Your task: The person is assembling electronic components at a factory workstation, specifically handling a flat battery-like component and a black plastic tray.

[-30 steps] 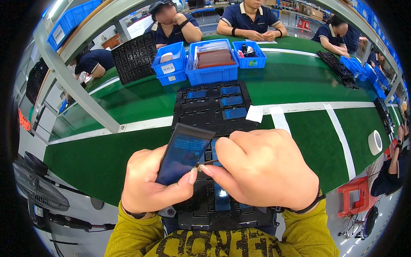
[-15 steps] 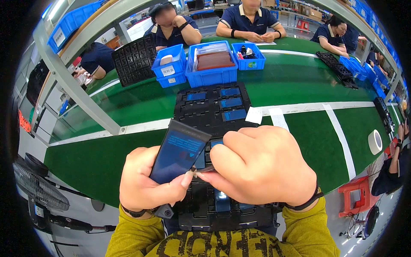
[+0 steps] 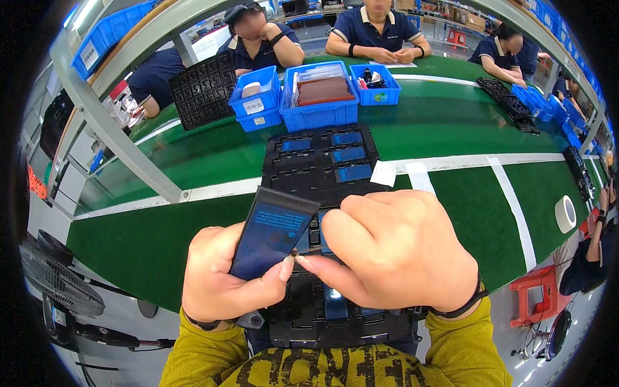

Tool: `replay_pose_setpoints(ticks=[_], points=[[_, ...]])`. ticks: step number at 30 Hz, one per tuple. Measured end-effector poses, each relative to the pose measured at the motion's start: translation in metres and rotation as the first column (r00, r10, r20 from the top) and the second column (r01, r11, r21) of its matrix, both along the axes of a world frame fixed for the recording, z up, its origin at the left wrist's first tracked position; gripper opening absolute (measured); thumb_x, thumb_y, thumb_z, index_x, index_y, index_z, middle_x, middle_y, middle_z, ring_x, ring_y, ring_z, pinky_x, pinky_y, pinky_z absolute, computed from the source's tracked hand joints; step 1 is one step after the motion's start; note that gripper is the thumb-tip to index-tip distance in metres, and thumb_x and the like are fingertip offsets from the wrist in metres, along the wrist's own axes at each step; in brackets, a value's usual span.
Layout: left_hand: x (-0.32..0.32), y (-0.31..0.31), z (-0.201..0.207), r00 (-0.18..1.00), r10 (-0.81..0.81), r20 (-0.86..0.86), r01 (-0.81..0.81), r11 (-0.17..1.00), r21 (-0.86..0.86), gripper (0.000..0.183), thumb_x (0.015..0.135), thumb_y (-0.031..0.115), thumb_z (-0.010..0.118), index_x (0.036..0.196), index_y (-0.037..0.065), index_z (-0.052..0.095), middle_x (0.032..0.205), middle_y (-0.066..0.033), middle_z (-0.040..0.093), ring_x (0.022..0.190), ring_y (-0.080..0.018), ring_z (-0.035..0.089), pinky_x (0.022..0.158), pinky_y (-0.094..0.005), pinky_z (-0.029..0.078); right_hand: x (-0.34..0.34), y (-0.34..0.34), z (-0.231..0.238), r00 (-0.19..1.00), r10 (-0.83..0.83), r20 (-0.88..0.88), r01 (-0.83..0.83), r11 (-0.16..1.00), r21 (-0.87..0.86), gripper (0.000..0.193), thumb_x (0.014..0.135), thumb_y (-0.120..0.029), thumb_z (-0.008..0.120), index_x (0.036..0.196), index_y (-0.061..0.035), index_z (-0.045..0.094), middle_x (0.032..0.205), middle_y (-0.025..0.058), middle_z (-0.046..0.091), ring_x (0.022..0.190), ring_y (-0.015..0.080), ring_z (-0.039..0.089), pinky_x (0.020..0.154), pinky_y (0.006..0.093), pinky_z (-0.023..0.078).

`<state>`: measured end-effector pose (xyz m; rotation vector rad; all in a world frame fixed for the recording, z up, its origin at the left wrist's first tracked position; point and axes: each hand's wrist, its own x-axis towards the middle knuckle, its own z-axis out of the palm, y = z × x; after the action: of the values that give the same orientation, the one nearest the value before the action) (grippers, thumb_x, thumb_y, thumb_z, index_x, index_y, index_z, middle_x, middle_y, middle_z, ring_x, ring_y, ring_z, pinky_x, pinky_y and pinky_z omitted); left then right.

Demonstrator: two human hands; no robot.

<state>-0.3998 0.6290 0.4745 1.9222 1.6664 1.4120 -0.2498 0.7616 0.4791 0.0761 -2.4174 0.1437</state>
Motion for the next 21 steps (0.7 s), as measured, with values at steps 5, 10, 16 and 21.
replay_pose_setpoints(ticks=[5, 10, 16, 21], points=[[0.0017, -0.0008, 0.0018, 0.999, -0.022, -0.047, 0.022, 1.0, -0.015, 0.018, 0.07, 0.007, 0.066, 0.083, 0.0, 0.056, 0.057, -0.0072, 0.051, 0.044, -0.022, 0.051, 0.043, -0.0284, 0.042, 0.0003, 0.0004, -0.0007, 1.0, 0.003, 0.001, -0.003, 1.0, -0.004, 0.034, 0.064, -0.025, 0.07, 0.061, -0.006, 0.042, 0.053, 0.0063, 0.041, 0.044, 0.0238, 0.047, 0.039, 0.033, 0.036], [0.0024, 0.001, 0.0005, 0.999, 0.012, -0.052, -0.011, 0.999, 0.033, 0.023, 0.062, 0.007, 0.067, 0.083, 0.0, 0.062, 0.057, -0.0022, 0.054, 0.043, -0.0094, 0.047, 0.044, -0.022, 0.037, -0.0001, 0.0012, -0.0027, 1.0, 0.014, 0.005, -0.014, 1.0, -0.013, 0.034, 0.065, -0.026, 0.07, 0.061, -0.0062, 0.042, 0.053, 0.0059, 0.04, 0.043, 0.0237, 0.047, 0.039, 0.0327, 0.036], [0.0023, 0.0007, -0.0006, 0.999, 0.019, -0.044, -0.018, 0.999, 0.035, 0.022, 0.062, 0.007, 0.067, 0.083, 0.0, 0.062, 0.057, -0.0023, 0.054, 0.043, -0.0096, 0.048, 0.044, -0.022, 0.037, -0.0006, 0.0013, -0.0029, 1.0, 0.012, 0.016, -0.012, 1.0, -0.012, 0.033, 0.065, -0.026, 0.069, 0.061, -0.0064, 0.043, 0.053, 0.0057, 0.041, 0.043, 0.0235, 0.047, 0.039, 0.0328, 0.037], [0.0012, 0.0004, 0.002, 0.997, -0.012, -0.073, 0.014, 1.0, 0.024, 0.02, 0.066, 0.007, 0.066, 0.083, 0.0, 0.059, 0.058, -0.0048, 0.053, 0.045, -0.0157, 0.05, 0.044, -0.0252, 0.039, 0.0, 0.0005, -0.0026, 1.0, 0.003, 0.018, -0.003, 1.0, -0.009, 0.033, 0.064, -0.025, 0.07, 0.062, -0.0063, 0.043, 0.054, 0.0056, 0.041, 0.044, 0.0235, 0.048, 0.039, 0.0328, 0.037]])
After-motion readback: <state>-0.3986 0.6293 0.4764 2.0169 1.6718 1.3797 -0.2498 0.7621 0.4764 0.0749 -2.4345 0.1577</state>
